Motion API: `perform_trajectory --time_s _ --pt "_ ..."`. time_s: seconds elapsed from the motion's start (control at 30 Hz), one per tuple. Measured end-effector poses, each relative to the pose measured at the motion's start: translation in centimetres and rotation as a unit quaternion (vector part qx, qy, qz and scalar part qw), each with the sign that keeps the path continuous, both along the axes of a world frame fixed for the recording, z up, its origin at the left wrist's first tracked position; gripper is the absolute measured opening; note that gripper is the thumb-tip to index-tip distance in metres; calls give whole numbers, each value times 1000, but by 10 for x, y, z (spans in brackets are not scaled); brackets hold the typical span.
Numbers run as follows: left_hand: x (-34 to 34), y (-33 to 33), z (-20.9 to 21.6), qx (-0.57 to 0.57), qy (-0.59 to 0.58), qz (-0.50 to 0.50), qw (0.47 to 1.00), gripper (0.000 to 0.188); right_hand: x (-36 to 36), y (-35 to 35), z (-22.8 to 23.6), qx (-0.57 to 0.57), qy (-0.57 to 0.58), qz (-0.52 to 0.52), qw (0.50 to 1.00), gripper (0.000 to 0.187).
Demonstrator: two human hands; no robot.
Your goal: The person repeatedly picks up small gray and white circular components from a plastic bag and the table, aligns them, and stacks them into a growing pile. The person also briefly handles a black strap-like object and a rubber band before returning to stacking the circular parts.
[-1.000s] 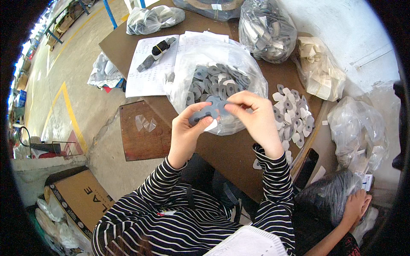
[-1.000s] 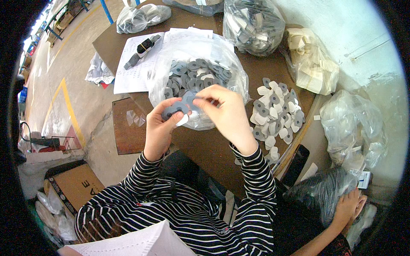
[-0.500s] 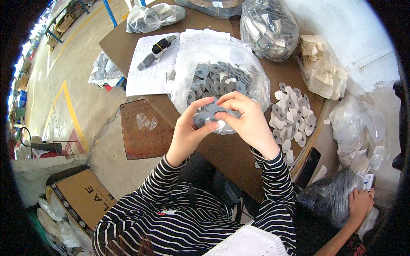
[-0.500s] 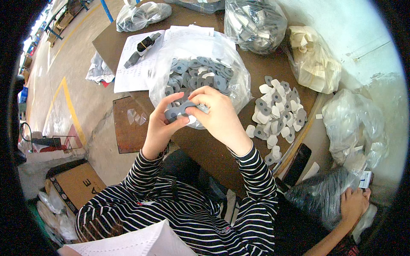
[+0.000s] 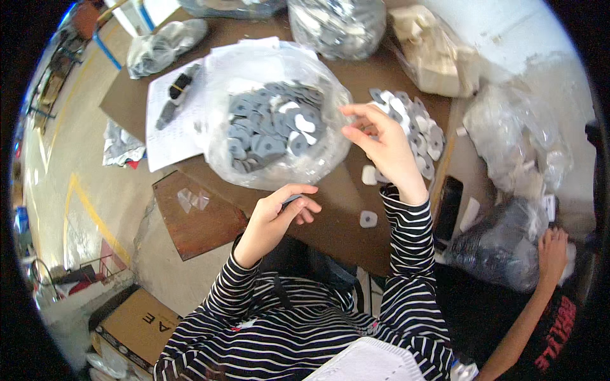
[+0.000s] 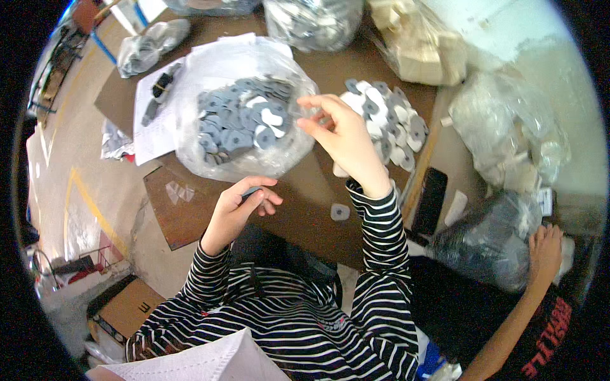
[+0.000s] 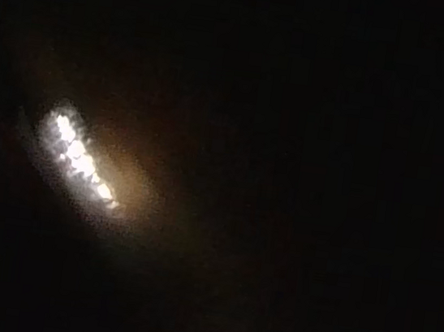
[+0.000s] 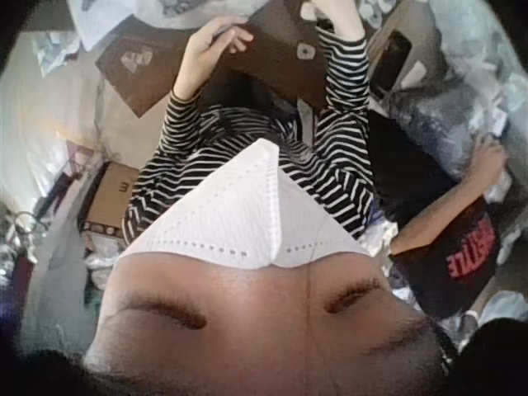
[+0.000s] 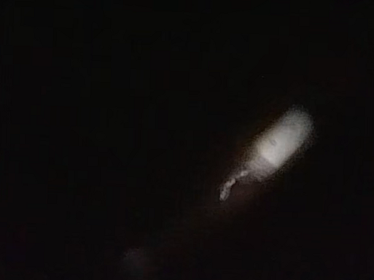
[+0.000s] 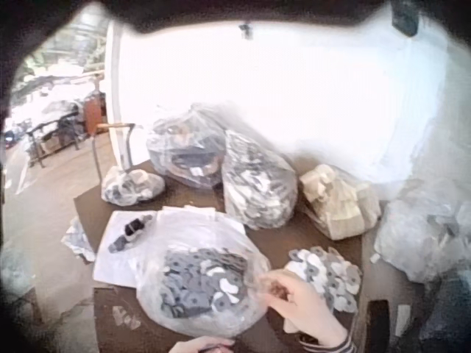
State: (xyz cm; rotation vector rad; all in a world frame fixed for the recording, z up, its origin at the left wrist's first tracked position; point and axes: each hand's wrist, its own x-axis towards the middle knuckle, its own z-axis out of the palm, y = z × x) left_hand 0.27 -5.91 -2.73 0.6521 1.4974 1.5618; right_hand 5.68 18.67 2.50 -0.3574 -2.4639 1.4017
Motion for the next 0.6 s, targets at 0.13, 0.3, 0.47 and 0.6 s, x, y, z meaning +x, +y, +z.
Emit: perform_trajectory --time_s 0.13,0.3,0.47,0.6 --pt "27 25 -4 -23 110 -73 991 23 80 13 -12 -31 -76 -99 992 25" --pt "60 71 -32 -14 370 -82 925 33 149 -13 -35 60 -237 -162 956 27" --pt "72 96 -25 -118 489 -180 845 30 157 -51 -61 71 -220 -179 956 19" --pt "64 97 -28 -102 479 -214 845 21 159 -52 -67 21 -137 -176 975 21"
